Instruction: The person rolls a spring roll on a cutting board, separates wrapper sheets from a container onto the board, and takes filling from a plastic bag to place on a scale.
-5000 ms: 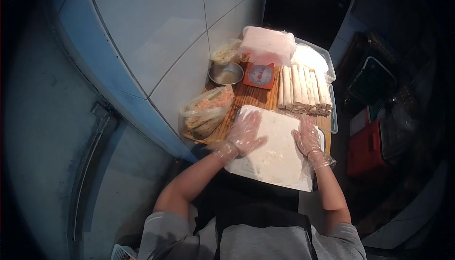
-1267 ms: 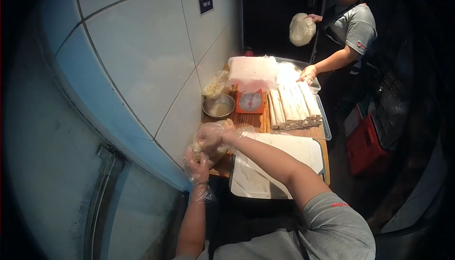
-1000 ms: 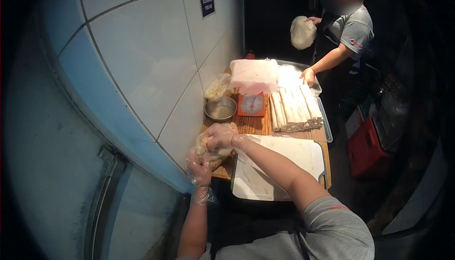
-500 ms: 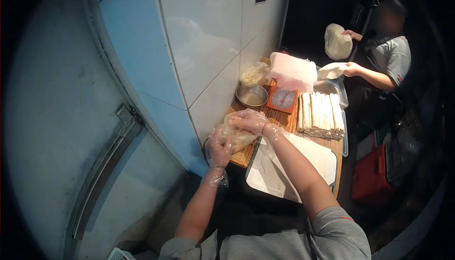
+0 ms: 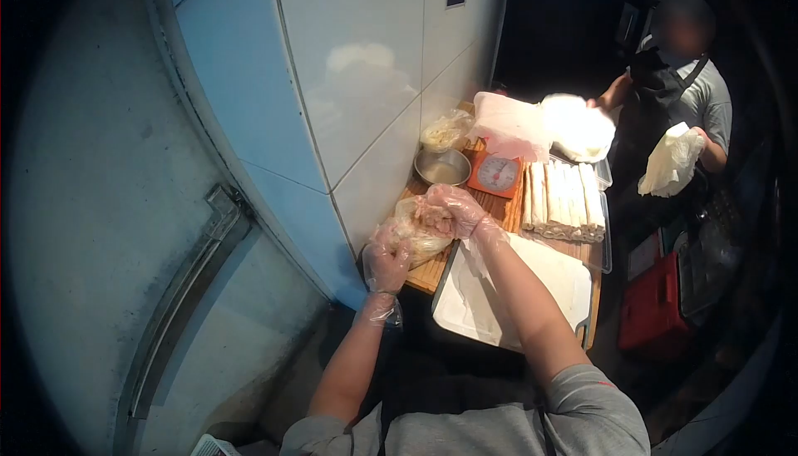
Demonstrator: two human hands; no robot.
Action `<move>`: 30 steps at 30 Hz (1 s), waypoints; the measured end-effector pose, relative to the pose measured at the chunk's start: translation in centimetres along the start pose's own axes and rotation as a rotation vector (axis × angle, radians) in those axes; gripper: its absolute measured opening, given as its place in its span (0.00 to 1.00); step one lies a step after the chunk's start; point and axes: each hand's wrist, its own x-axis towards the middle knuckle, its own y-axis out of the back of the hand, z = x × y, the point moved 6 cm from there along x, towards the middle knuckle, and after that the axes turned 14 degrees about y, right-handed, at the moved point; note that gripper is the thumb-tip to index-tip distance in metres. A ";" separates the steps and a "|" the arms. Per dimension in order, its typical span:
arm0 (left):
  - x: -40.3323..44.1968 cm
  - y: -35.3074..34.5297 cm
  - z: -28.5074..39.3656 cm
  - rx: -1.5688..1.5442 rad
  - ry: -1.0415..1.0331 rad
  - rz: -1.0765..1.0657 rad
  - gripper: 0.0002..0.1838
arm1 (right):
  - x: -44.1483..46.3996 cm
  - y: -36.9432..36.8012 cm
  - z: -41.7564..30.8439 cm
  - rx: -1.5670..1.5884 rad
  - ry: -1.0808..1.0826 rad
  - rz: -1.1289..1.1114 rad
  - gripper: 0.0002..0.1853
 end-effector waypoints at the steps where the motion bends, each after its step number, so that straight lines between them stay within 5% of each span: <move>1: 0.0 -0.1 -0.1 0.004 0.008 -0.001 0.21 | -0.1 0.4 0.3 0.121 -0.038 0.025 0.19; 6: -0.1 0.2 0.3 -0.040 -0.090 0.109 0.21 | -1.9 -0.1 -1.4 0.674 -0.074 0.102 0.23; 9: -0.2 0.6 0.7 0.006 -0.104 0.124 0.21 | -2.7 -0.7 -3.2 0.762 0.018 -0.114 0.21; 15: -0.1 0.0 -0.5 -0.063 -0.091 0.103 0.21 | -3.1 0.8 -3.4 0.503 0.193 -0.049 0.20; 22: -0.5 -0.9 -2.5 0.005 -0.130 0.141 0.22 | -3.7 0.7 -3.0 0.649 0.235 0.079 0.12; 26: -2.5 0.7 4.0 0.145 -0.312 0.337 0.25 | -3.6 0.8 -2.3 0.667 0.209 0.104 0.15; 30: -0.7 -2.1 8.2 0.279 -0.258 0.048 0.32 | -2.2 0.4 -0.6 0.738 0.137 0.057 0.17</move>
